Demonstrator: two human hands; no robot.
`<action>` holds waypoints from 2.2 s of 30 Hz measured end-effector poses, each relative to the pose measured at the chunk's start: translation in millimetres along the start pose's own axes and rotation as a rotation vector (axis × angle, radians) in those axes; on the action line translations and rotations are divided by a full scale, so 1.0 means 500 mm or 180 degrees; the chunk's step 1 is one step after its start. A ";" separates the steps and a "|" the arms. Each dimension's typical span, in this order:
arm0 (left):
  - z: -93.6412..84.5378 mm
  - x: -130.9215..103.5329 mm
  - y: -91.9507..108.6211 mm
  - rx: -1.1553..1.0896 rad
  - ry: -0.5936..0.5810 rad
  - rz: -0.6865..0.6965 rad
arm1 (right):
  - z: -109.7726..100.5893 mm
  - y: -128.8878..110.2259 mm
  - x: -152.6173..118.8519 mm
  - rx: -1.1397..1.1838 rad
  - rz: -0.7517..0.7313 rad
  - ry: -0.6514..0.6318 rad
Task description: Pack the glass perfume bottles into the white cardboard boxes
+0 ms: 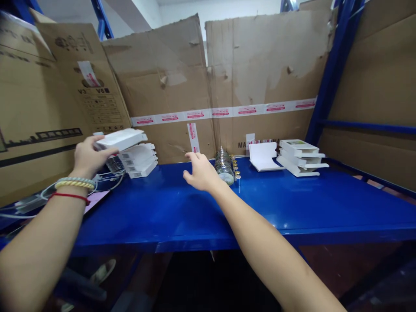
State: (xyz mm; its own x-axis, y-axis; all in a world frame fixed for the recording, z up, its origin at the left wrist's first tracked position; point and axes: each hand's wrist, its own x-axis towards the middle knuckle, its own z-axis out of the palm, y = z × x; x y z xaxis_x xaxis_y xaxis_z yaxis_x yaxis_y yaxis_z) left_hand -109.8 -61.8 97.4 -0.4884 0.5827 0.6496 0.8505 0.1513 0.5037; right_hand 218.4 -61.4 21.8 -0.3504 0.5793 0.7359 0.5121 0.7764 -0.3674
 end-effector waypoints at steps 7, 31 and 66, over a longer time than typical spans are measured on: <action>0.055 0.022 -0.022 0.0114 0.0000 -0.0384 | 0.021 -0.020 -0.016 0.0077 -0.0098 -0.0283; 0.135 0.044 -0.023 -0.0051 -0.0179 -0.0278 | 0.023 -0.031 -0.022 0.0000 -0.0099 -0.0717; 0.242 -0.242 0.192 -0.0062 -0.1876 0.1688 | -0.240 0.287 -0.035 -0.2081 0.2535 0.0019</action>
State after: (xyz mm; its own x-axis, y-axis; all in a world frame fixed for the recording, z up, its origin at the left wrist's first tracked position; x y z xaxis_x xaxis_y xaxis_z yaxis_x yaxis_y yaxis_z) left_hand 54.4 -21.0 -1.8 0.1695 0.9007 0.3999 0.9346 -0.2757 0.2247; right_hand 392.2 10.2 24.6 0.2804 0.8641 0.4179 0.9213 -0.1201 -0.3699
